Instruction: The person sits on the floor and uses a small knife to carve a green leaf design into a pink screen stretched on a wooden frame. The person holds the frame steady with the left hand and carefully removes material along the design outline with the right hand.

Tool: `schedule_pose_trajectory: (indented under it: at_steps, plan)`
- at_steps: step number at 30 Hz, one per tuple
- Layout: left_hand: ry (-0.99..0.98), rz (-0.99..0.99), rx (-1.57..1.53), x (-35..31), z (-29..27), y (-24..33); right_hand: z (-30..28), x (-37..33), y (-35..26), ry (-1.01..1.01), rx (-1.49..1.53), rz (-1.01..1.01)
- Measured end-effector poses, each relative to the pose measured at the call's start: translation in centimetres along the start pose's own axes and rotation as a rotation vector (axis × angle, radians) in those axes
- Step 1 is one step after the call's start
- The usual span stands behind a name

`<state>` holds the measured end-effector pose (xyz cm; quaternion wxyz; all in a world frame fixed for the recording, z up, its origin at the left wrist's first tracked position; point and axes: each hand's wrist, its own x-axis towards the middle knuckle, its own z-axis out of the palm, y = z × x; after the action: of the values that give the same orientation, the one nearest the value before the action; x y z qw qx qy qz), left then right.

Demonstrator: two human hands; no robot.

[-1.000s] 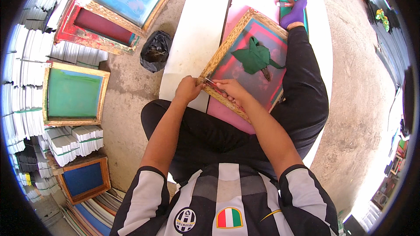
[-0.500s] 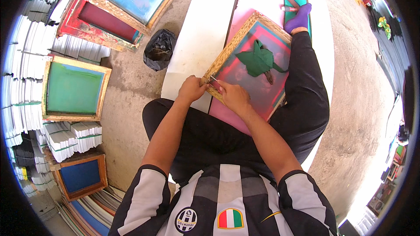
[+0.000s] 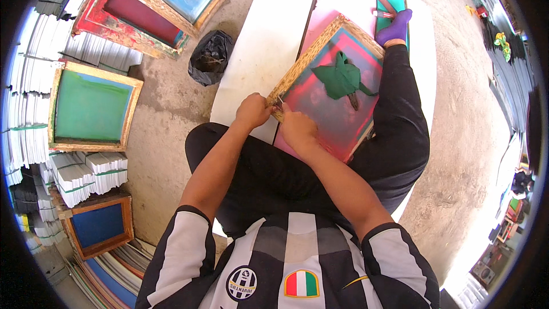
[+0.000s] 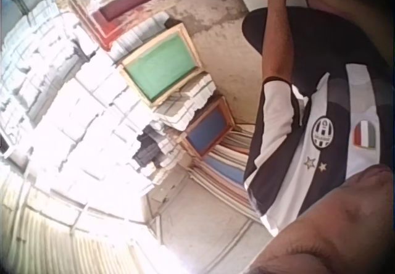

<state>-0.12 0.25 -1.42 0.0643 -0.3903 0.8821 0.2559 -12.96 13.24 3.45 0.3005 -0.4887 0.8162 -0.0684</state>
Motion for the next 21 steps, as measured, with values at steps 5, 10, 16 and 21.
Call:
schedule_pose_trajectory:
  at_steps: [5,10,16,21]
  plan:
    - [-0.001,0.042,-0.012,0.7,-0.9,0.7,5.1,2.3,6.5,0.285,0.625,-0.242]
    - [0.033,-0.013,-0.058,-0.4,-0.7,-0.1,-1.4,-0.7,2.0,0.011,0.127,-0.008]
    - [0.02,-0.019,-0.05,0.0,-0.8,0.4,3.6,2.9,7.4,0.104,0.74,-0.21]
    - [-0.007,-0.053,-0.054,-0.4,-1.2,0.2,1.4,2.3,6.3,-0.128,1.003,0.063]
